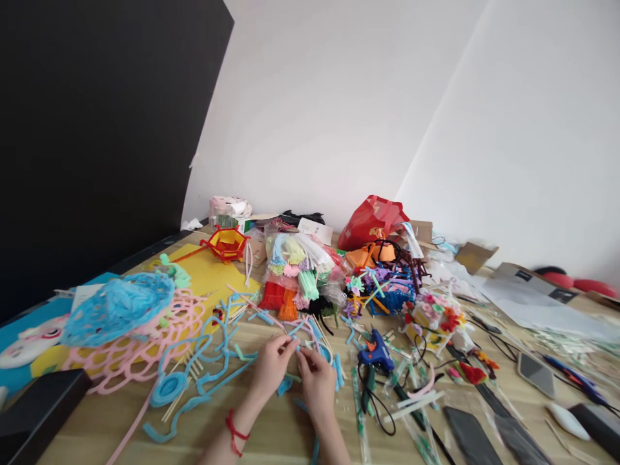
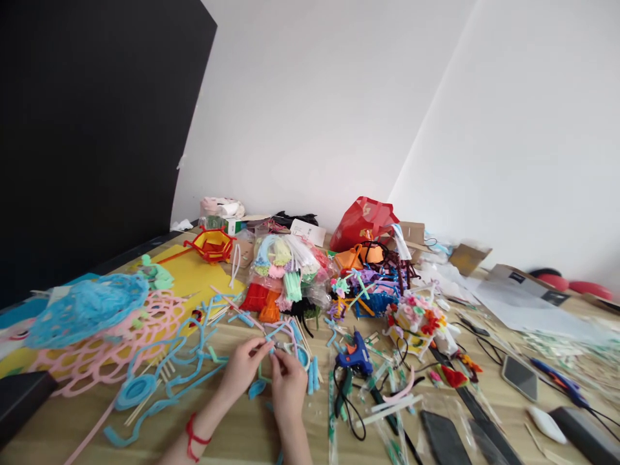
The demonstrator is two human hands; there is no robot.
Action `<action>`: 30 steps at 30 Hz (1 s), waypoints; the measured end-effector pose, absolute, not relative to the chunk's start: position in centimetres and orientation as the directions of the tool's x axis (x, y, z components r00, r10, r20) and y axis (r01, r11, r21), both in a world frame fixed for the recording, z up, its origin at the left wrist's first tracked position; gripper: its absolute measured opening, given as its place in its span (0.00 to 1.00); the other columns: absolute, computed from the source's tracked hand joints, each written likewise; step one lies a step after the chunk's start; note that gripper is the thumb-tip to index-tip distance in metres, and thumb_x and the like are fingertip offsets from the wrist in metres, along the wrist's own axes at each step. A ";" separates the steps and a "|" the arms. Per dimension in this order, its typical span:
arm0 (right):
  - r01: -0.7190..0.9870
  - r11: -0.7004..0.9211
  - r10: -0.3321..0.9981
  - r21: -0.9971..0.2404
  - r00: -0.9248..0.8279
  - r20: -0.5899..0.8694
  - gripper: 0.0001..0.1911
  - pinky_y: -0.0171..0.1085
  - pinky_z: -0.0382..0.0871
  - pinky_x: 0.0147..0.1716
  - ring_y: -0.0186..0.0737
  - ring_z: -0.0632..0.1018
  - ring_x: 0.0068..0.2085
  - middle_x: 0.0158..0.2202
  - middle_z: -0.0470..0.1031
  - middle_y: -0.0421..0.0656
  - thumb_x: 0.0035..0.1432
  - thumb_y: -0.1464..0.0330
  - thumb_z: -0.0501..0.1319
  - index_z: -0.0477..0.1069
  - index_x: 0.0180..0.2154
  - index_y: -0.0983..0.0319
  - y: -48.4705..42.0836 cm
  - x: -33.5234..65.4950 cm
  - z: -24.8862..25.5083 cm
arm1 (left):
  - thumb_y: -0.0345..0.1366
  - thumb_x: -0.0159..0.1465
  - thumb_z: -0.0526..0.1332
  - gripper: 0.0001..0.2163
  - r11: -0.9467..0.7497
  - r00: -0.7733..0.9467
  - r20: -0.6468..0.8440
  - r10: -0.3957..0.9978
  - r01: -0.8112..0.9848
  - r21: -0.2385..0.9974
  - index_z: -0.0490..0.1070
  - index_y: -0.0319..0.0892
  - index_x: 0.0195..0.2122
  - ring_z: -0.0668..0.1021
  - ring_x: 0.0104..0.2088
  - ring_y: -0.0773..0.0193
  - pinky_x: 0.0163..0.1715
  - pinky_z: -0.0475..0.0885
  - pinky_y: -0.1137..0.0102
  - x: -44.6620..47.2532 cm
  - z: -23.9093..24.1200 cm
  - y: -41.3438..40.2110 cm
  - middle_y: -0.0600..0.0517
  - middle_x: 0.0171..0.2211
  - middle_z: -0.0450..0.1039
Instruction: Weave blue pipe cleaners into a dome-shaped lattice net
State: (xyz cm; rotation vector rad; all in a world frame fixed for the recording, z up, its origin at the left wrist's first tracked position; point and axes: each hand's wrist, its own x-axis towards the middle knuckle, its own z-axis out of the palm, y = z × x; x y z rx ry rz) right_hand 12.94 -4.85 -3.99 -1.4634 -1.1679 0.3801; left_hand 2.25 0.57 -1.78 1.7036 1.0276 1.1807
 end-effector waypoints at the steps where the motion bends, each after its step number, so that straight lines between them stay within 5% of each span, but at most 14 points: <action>1: 0.426 0.147 0.828 -0.893 0.441 0.347 0.15 0.35 0.68 0.28 0.40 0.75 0.26 0.27 0.79 0.45 0.55 0.60 0.59 0.79 0.34 0.63 -4.9 12.9 -4.0 | 0.44 0.59 0.56 0.12 -0.374 0.237 0.327 0.915 0.188 0.908 0.72 0.41 0.28 0.76 0.32 0.59 0.32 0.72 0.69 2.3 -1.8 0.5 0.48 0.29 0.75; 10: 0.382 0.146 0.858 -0.913 0.410 0.309 0.16 0.33 0.67 0.27 0.40 0.76 0.26 0.26 0.78 0.45 0.57 0.60 0.55 0.75 0.31 0.64 -5.0 12.3 -3.2 | 0.43 0.59 0.57 0.11 -0.383 0.299 0.315 0.901 0.206 0.900 0.74 0.42 0.31 0.77 0.35 0.59 0.34 0.73 0.69 2.6 -2.1 0.3 0.48 0.34 0.75; 15: 0.435 0.160 0.834 -0.886 0.421 0.357 0.15 0.33 0.66 0.26 0.39 0.76 0.27 0.27 0.78 0.45 0.58 0.61 0.54 0.74 0.32 0.63 -5.0 12.3 -3.5 | 0.44 0.59 0.57 0.13 -0.331 0.364 0.239 0.900 0.216 0.919 0.75 0.41 0.28 0.76 0.31 0.59 0.32 0.71 0.70 2.6 -1.9 0.5 0.49 0.28 0.77; 22: 0.722 0.056 0.788 -0.689 0.392 0.475 0.14 0.32 0.61 0.23 0.37 0.72 0.22 0.20 0.73 0.41 0.58 0.63 0.53 0.72 0.26 0.61 -5.1 12.6 -4.2 | 0.40 0.62 0.52 0.15 -0.401 0.374 0.261 0.890 0.369 0.839 0.73 0.40 0.23 0.75 0.27 0.61 0.28 0.66 0.71 2.6 -1.8 -0.3 0.49 0.24 0.76; 30: 0.839 0.059 0.753 -0.541 0.319 0.576 0.14 0.32 0.59 0.22 0.36 0.71 0.21 0.19 0.72 0.40 0.58 0.64 0.53 0.69 0.24 0.61 -4.9 13.1 -4.7 | 0.35 0.63 0.50 0.13 -0.453 0.391 0.272 0.879 0.510 0.732 0.71 0.42 0.25 0.75 0.29 0.61 0.30 0.64 0.71 2.6 -1.4 -0.8 0.48 0.27 0.76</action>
